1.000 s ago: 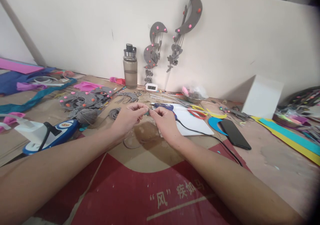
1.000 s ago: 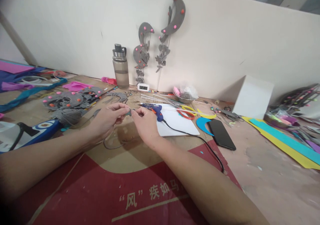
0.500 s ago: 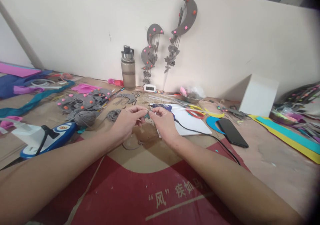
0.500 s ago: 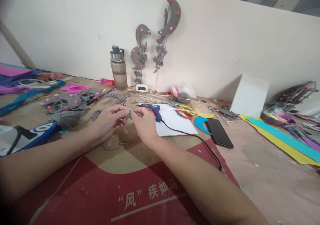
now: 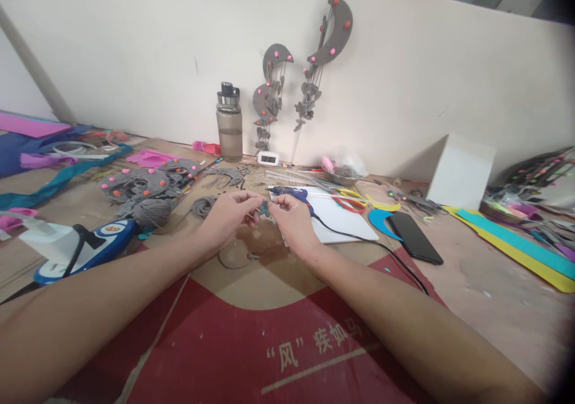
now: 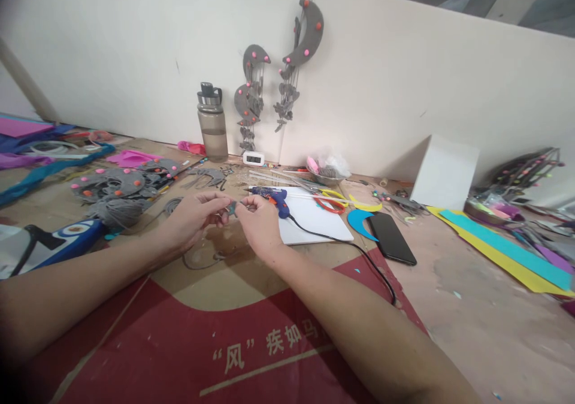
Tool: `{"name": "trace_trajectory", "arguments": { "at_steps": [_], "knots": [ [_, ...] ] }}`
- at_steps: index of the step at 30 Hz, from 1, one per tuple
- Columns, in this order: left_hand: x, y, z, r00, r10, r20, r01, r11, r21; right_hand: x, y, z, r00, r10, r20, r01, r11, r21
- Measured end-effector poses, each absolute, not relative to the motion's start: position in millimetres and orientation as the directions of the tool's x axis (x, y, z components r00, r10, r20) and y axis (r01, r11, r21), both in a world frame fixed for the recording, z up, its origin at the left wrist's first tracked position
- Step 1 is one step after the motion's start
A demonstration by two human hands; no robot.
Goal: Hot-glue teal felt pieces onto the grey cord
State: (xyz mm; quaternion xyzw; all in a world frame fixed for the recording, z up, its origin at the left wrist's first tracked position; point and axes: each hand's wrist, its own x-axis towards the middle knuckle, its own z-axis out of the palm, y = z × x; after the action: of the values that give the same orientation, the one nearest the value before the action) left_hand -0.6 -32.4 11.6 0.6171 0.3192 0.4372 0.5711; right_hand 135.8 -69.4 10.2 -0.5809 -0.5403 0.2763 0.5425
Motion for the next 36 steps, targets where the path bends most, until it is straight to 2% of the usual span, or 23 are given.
{"name": "trace_trajectory", "arguments": {
  "at_steps": [6, 13, 16, 21, 25, 29, 32, 36],
  "knots": [
    [-4, -28, 13, 0.437, 0.866, 0.244, 0.046, -0.292, 0.955, 135, -71, 7, 0.253, 0.912, 0.322, 0.393, 0.208, -0.896],
    [-6, -27, 15, 0.449, 0.836, 0.315, 0.119, -0.406, 0.906, 132, -76, 4, 0.230, 0.903, 0.362, 0.445, 0.233, -0.865],
    [-7, -27, 17, 0.457, 0.849, 0.265, 0.101, -0.346, 0.933, 131, -76, 4, 0.221, 0.905, 0.364, 0.458, 0.233, -0.858],
    [-7, -26, 15, 0.509, 0.853, 0.113, -0.050, -0.102, 0.994, 131, -77, 4, 0.218, 0.910, 0.353, 0.448, 0.228, -0.864],
    [-5, -24, 8, 0.453, 0.889, 0.059, -0.110, -0.009, 0.994, 128, -81, 6, 0.193, 0.920, 0.341, 0.411, 0.239, -0.880],
    [-6, -18, 3, 0.331, 0.932, 0.148, -0.096, -0.123, 0.988, 123, -89, 6, 0.140, 0.900, 0.414, 0.417, 0.325, -0.849],
    [-8, -13, 2, 0.296, 0.919, 0.262, 0.035, -0.285, 0.958, 120, -94, 5, 0.070, 0.872, 0.484, 0.452, 0.405, -0.795],
    [-9, -13, 1, 0.312, 0.848, 0.429, 0.285, -0.514, 0.809, 118, -97, 3, 0.003, 0.828, 0.561, 0.515, 0.480, -0.710]
  ]
}}
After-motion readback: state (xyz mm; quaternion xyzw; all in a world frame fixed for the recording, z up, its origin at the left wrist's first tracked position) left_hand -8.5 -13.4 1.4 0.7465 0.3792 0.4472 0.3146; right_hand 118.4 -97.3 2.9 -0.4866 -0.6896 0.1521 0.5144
